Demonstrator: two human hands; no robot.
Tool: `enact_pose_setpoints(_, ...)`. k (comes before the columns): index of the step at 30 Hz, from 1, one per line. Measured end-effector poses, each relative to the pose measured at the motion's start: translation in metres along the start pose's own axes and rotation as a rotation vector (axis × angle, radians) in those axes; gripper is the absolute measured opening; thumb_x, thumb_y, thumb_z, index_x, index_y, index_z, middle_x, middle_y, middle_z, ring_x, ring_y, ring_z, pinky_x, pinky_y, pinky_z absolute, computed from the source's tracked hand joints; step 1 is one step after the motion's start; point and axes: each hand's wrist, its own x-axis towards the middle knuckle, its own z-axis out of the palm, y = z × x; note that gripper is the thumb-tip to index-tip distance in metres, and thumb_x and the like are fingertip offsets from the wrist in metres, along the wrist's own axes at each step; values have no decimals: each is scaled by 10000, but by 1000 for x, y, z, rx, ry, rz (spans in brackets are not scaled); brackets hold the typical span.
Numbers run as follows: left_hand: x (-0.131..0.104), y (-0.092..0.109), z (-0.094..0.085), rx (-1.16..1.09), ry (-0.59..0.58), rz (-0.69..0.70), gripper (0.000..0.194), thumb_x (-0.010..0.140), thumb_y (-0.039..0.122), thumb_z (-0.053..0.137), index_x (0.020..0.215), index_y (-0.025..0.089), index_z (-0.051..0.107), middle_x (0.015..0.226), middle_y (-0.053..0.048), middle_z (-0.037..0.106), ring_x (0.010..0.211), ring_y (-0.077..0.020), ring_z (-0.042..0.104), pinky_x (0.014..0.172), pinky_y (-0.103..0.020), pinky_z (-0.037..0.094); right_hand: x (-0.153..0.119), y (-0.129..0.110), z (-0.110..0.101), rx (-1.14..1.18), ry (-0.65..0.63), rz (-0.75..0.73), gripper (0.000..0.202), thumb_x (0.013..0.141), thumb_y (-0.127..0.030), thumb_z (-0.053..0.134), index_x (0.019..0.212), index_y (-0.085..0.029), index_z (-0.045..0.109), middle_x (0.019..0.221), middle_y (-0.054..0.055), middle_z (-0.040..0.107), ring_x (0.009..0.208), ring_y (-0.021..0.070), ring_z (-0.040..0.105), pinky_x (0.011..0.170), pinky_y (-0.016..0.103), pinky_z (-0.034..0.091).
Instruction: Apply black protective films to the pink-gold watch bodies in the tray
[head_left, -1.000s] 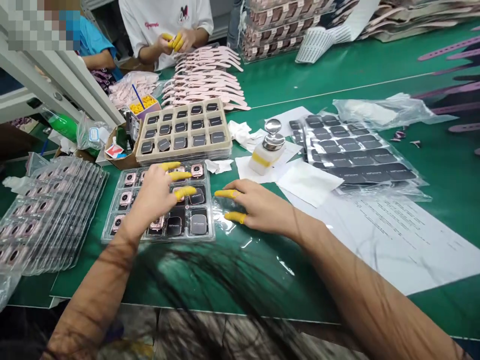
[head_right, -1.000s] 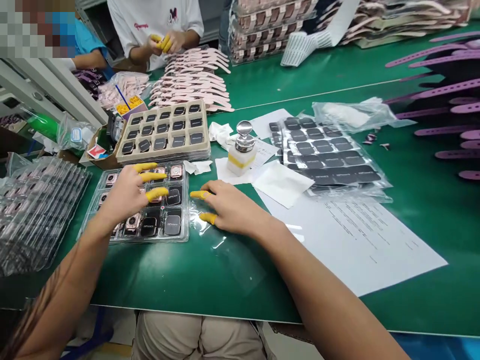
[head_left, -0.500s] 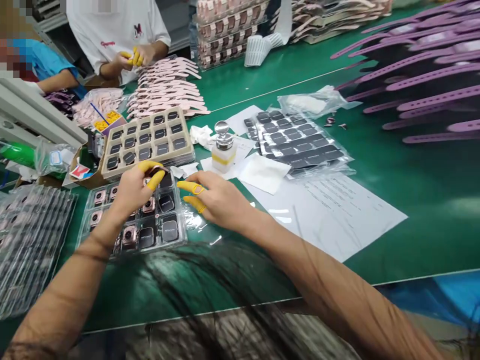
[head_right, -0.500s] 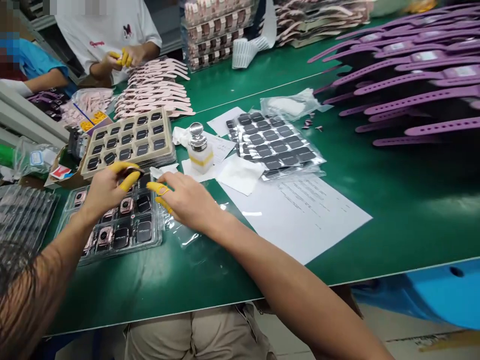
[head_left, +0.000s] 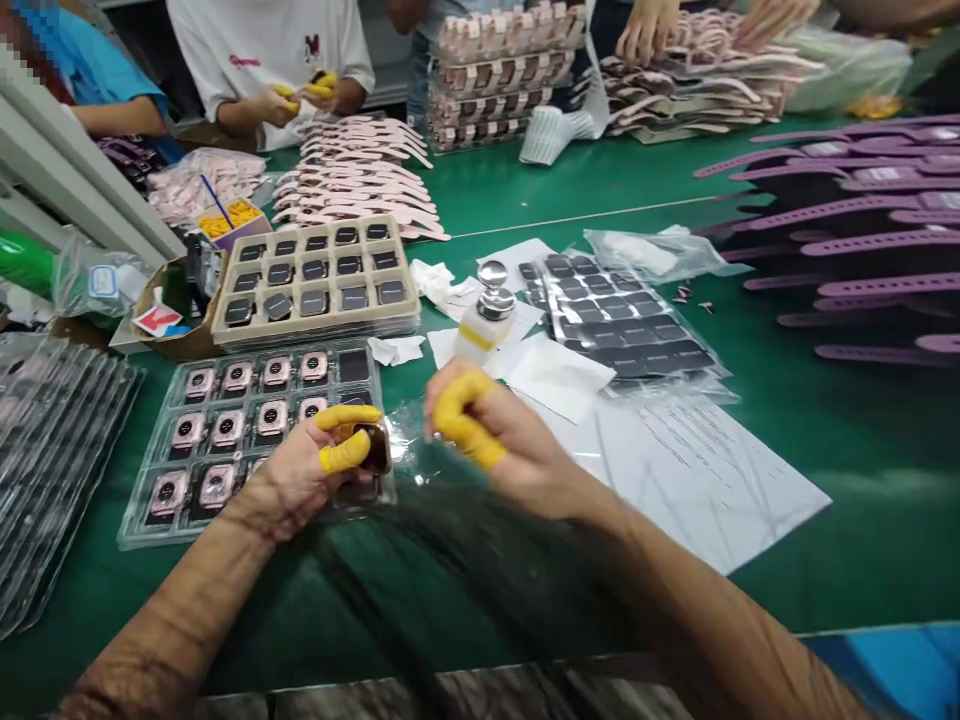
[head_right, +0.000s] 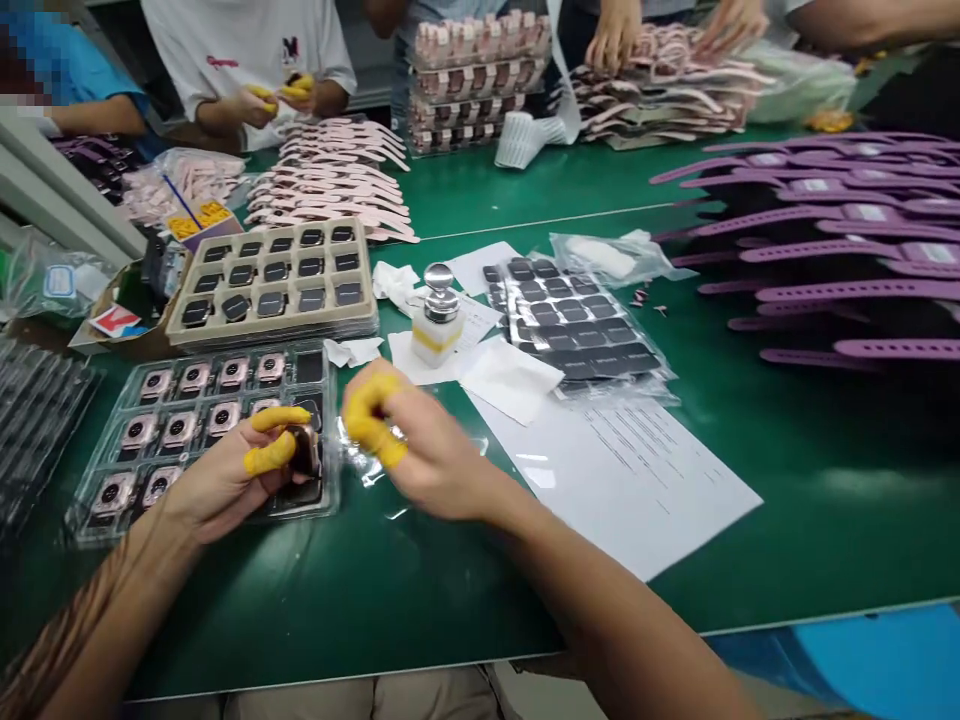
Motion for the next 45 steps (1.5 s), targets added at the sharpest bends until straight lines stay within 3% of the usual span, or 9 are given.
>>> enact_pose_setpoints(4,1,3,-3,-64,51,71,469,520,253,1031,926,192,803,785,10,732,683,-79,645,629,-149,541,1,8,-7,0,25,284,115,1002,-355,597,934,-262,590,871,-5,536,676,135,519,579,285,478)
enact_pose_setpoints(8,-2,1,-5,17,-23,21,599,436,201,1040,983,172,799,782,17,709,613,-64,596,566,-155,494,-2,24,14,-169,20,-13,362,891,-228,747,1213,-350,636,1160,48,568,864,173,586,714,350,557)
enact_pose_setpoints(12,-5,-3,-7,179,-121,-62,677,483,208,1015,1118,184,781,816,24,695,477,-31,494,465,-181,424,-5,22,29,-146,-19,-82,179,894,-214,739,1011,-345,708,1191,45,584,886,182,604,786,399,575)
enact_pose_setpoints(20,-2,-7,-2,-16,-114,-54,760,428,86,1009,1136,178,748,705,23,692,629,-90,610,608,-183,504,1,17,15,235,179,320,323,969,-541,518,832,-257,590,934,61,579,599,172,542,499,363,480)
enact_pose_setpoints(27,3,-4,-4,20,57,117,706,488,54,967,1131,196,712,1073,-35,707,719,-84,636,711,-231,566,0,28,2,-958,-156,529,142,854,-348,759,837,-224,692,861,57,630,605,184,563,526,320,369)
enact_pose_setpoints(31,5,-5,-6,3,74,152,725,465,85,980,1127,188,704,1092,-29,696,700,-60,595,695,-217,555,32,41,21,-1044,2,433,356,922,-348,698,1225,-161,681,1104,136,666,751,216,633,610,321,401)
enact_pose_setpoints(36,6,-9,-8,-5,59,182,759,437,94,991,1129,183,693,1090,-26,713,666,-53,612,665,-210,552,69,73,32,-917,48,409,145,922,-179,635,1012,-145,743,1045,136,707,726,183,595,623,310,383)
enact_pose_setpoints(41,9,-14,-12,114,78,180,732,488,109,975,1163,193,703,889,-5,746,707,-119,694,689,-227,561,38,45,33,-736,132,320,149,948,-337,659,961,-192,692,711,-2,625,579,140,506,551,275,411)
enact_pose_setpoints(45,12,-22,-13,270,51,243,602,538,128,951,1097,186,737,808,-9,761,784,-183,736,771,-281,588,20,20,48,-470,130,-70,103,937,-282,646,857,-234,689,775,9,651,605,140,547,526,273,409)
